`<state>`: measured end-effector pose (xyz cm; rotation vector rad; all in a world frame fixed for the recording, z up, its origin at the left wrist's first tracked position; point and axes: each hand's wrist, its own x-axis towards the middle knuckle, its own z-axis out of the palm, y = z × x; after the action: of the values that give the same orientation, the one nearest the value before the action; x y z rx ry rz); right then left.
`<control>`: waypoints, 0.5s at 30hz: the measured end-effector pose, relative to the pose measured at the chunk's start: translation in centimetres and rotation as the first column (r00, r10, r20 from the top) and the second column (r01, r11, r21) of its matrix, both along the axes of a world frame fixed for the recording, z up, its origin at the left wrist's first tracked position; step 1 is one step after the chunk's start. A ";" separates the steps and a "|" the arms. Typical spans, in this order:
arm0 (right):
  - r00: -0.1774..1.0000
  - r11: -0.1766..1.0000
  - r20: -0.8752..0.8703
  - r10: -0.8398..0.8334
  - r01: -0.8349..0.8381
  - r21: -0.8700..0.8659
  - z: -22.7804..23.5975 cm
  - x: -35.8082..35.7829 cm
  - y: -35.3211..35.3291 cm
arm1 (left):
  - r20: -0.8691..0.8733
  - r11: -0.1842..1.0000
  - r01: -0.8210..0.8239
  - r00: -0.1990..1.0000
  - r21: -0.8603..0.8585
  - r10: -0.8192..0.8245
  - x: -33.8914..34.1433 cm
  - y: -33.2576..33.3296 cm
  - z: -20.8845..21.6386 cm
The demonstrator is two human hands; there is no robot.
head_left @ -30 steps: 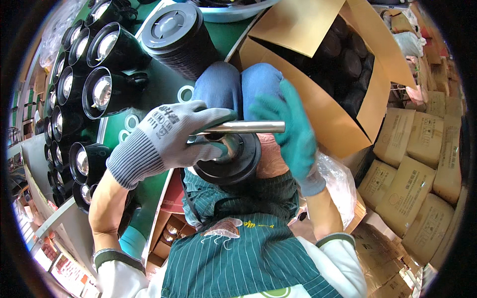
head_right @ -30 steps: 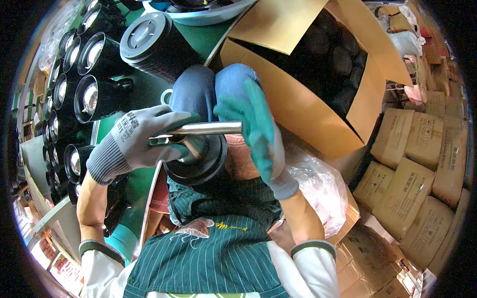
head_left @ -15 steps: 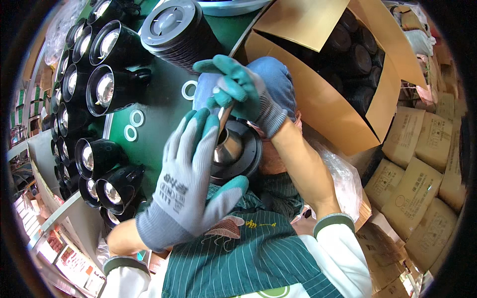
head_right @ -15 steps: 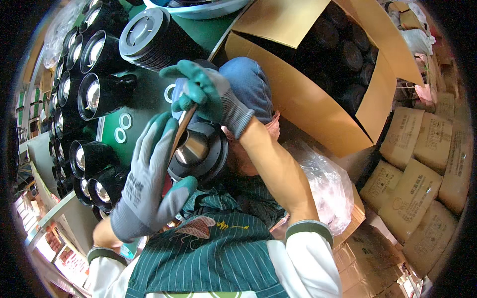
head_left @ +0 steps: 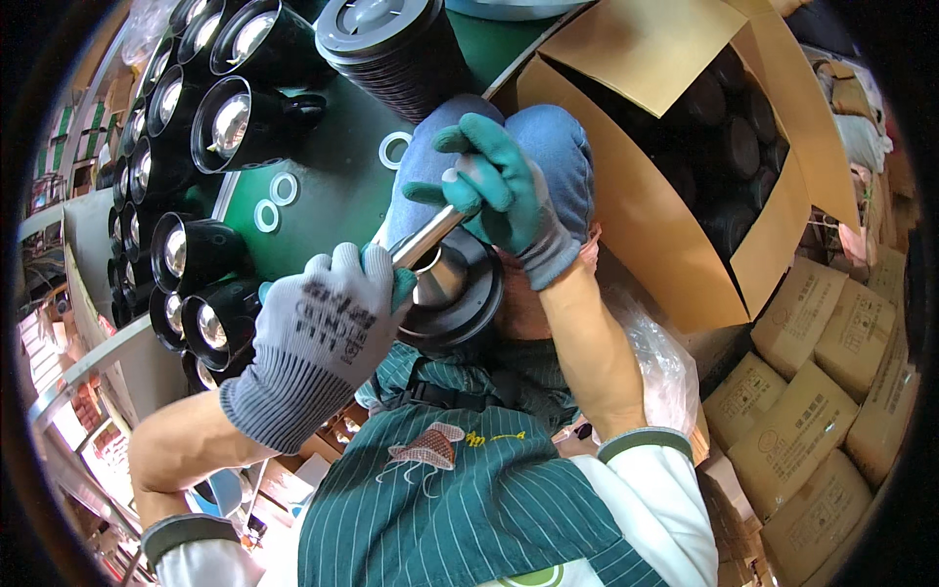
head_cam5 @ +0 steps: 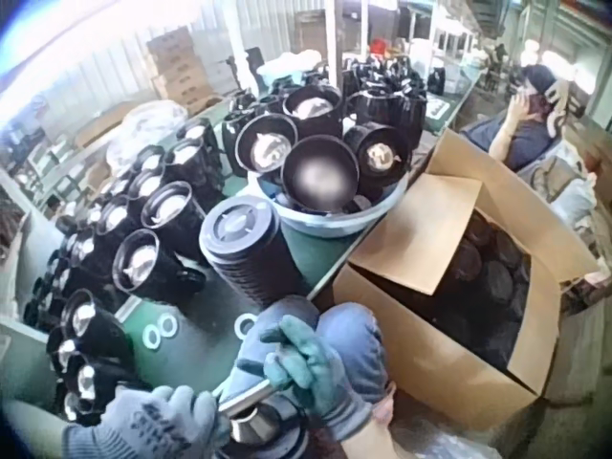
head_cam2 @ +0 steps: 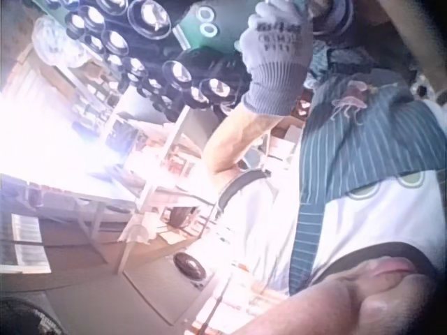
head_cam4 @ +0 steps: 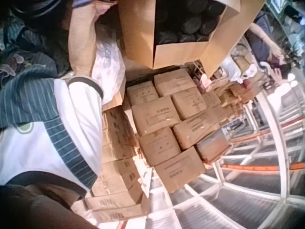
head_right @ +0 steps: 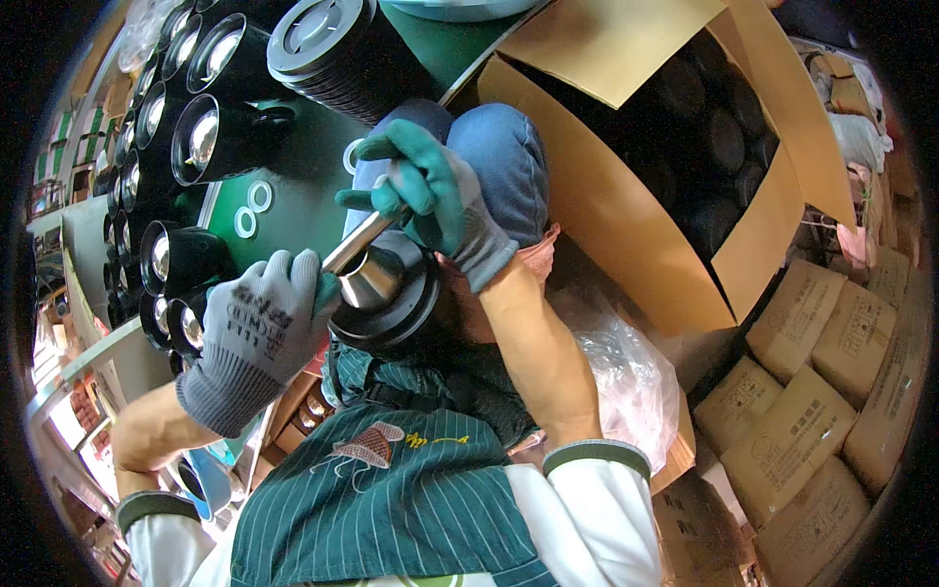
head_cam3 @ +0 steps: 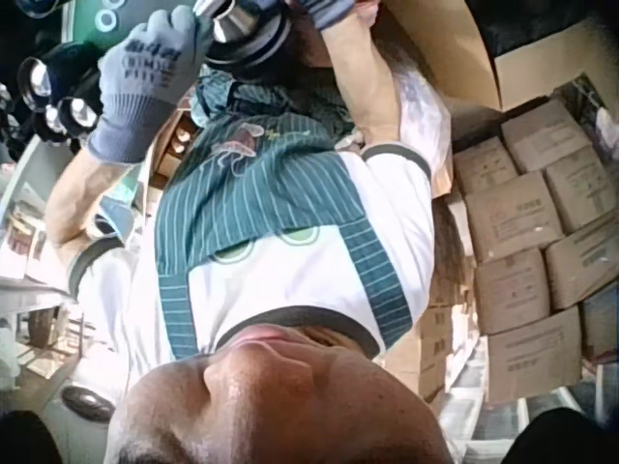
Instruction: The person sits on the floor and repeatedly picks up black light fixture housings, inserts a metal rod into the base, and places the assembled units into a cardboard box. The person handles the fixtures one at a time and stacks the finished items in the box.
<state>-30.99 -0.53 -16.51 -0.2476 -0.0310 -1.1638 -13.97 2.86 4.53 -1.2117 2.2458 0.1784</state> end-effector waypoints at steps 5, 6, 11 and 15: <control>0.949 0.987 -0.294 -0.118 0.080 -0.136 -0.8 1.3 -0.5 | 0.262 0.946 -0.256 0.944 0.200 0.200 -3.8 -1.0 0.6; 0.811 0.982 -0.556 -0.184 0.133 -0.132 -0.7 1.0 -0.6 | 0.146 0.971 -0.230 0.965 0.068 0.219 -3.8 -0.3 -0.2; 0.987 0.996 -0.139 -0.083 0.087 0.020 1.6 0.3 1.2 | -0.268 0.966 -0.258 0.931 0.001 0.249 -0.2 1.7 -3.5; 0.977 0.978 0.045 -0.208 0.208 0.007 0.4 0.0 3.3 | -0.244 0.952 -0.236 0.929 0.195 0.280 0.2 -0.1 -3.2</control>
<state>-30.96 2.73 -16.09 -0.2259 -0.0439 -1.3776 -13.73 2.77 1.36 -1.4631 2.2317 0.6535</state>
